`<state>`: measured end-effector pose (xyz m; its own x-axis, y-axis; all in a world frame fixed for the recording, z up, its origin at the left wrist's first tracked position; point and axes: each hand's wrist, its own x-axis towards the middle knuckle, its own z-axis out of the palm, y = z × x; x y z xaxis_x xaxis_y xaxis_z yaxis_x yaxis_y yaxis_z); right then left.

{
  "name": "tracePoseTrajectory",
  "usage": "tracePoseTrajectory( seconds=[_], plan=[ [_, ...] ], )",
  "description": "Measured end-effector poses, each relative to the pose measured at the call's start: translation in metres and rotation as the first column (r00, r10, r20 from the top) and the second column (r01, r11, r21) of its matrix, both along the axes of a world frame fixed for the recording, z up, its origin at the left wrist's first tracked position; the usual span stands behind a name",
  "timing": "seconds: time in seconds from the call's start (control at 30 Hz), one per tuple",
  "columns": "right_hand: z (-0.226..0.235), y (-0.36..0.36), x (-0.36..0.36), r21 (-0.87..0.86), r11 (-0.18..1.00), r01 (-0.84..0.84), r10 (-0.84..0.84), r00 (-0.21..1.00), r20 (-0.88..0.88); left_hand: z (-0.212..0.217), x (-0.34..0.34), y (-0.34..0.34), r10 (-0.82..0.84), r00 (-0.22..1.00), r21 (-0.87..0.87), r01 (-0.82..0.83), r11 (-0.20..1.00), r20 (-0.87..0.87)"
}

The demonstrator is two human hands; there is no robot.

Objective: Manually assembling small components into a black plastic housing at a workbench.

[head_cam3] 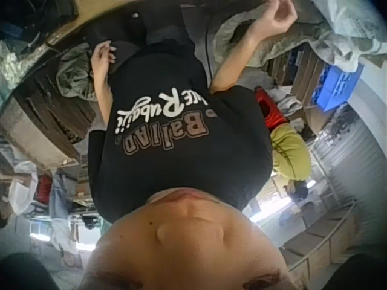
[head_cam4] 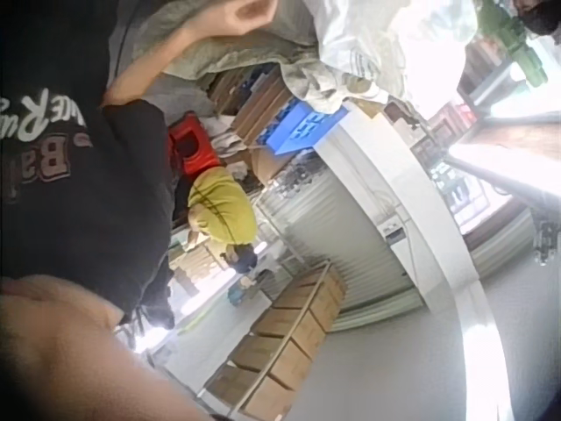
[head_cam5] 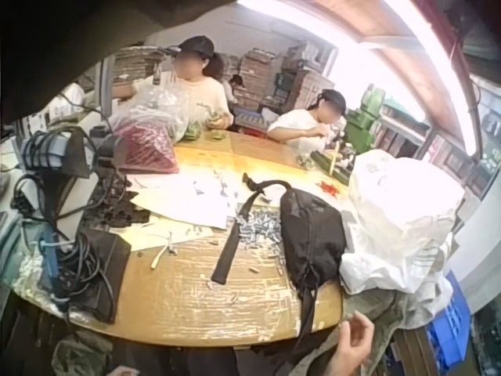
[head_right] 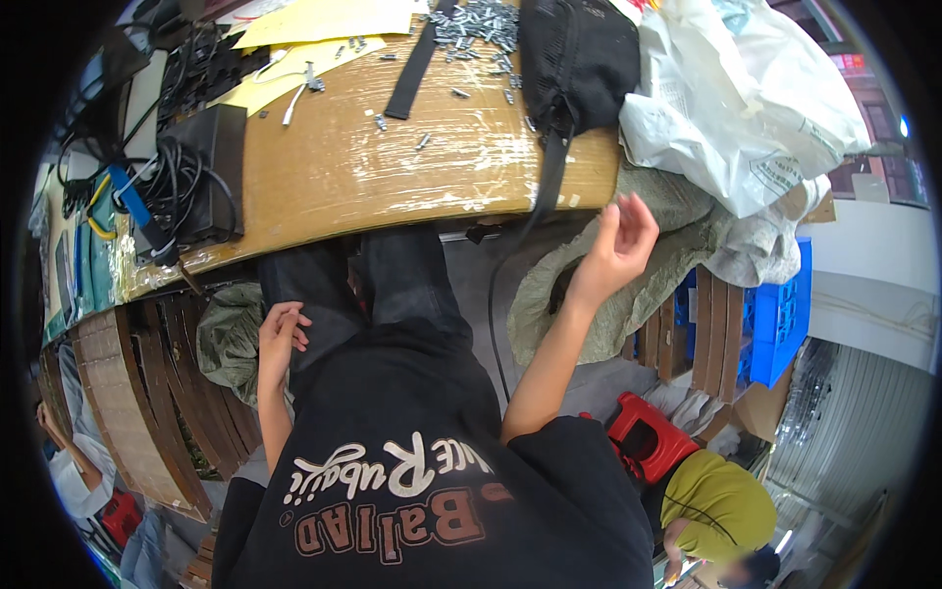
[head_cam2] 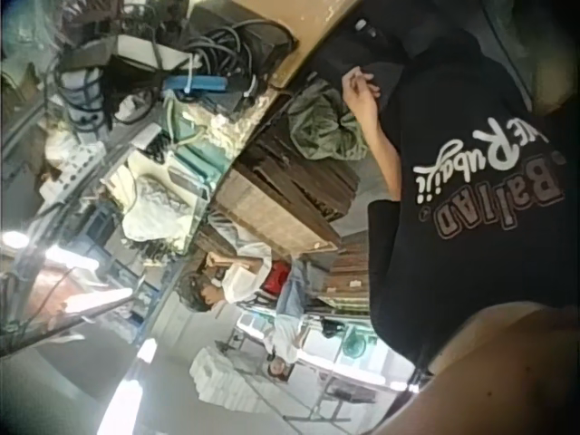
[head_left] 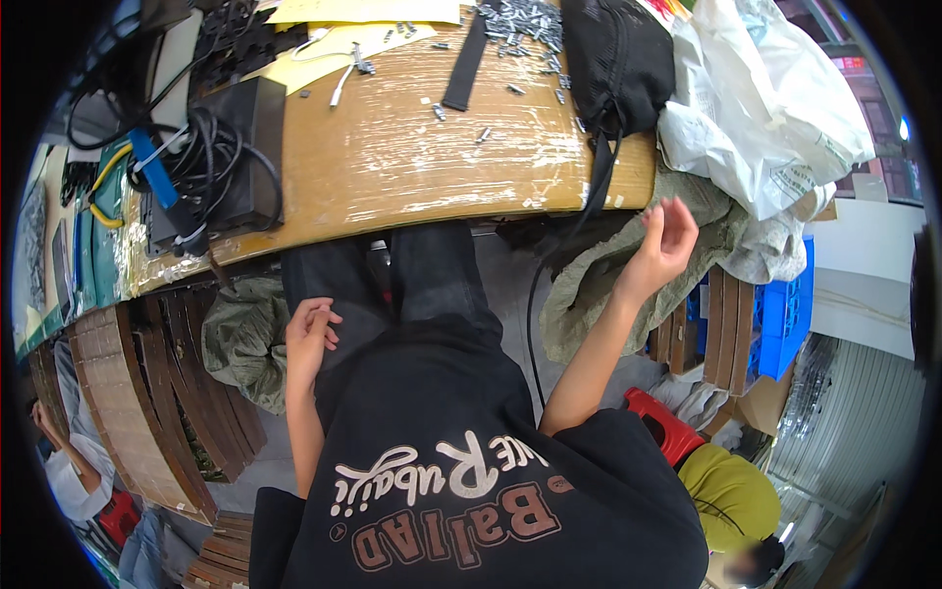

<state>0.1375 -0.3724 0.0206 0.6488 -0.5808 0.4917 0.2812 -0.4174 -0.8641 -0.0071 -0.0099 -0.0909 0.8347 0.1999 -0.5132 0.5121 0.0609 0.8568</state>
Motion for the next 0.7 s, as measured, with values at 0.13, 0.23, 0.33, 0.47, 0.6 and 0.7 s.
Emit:
tracePoseTrajectory(
  seconds=[0.13, 0.23, 0.33, 0.47, 0.6, 0.7],
  plan=[
    [0.033, 0.073, 0.024, 0.046, 0.874, -0.484, 0.479, 0.84, -0.255, 0.012, -0.01, 0.034, 0.228, 0.972, 0.096, -0.233, 0.968, 0.058],
    [0.029, 0.107, 0.045, -0.158, 0.767, -0.622, 0.553, 0.765, -0.329, 0.031, -0.021, 0.063, 0.389, 0.911, 0.116, -0.405, 0.907, 0.135],
    [0.03, 0.116, 0.05, -0.368, 0.636, -0.678, 0.464, 0.718, -0.519, 0.064, -0.023, 0.091, 0.519, 0.825, 0.119, -0.552, 0.826, 0.223],
    [0.031, 0.116, 0.055, -0.367, 0.66, -0.656, 0.395, 0.718, -0.573, 0.113, -0.01, 0.115, 0.526, 0.718, 0.118, -0.634, 0.764, 0.456],
    [0.035, 0.128, 0.053, -0.578, 0.531, -0.619, 0.223, 0.76, -0.61, 0.143, 0.034, 0.138, 0.428, 0.735, 0.178, -0.587, 0.789, 0.527],
    [0.029, 0.129, 0.053, -0.596, 0.564, -0.571, 0.239, 0.804, -0.544, 0.15, 0.08, 0.151, 0.165, 0.827, 0.613, -0.517, 0.597, 0.537]
  ],
)
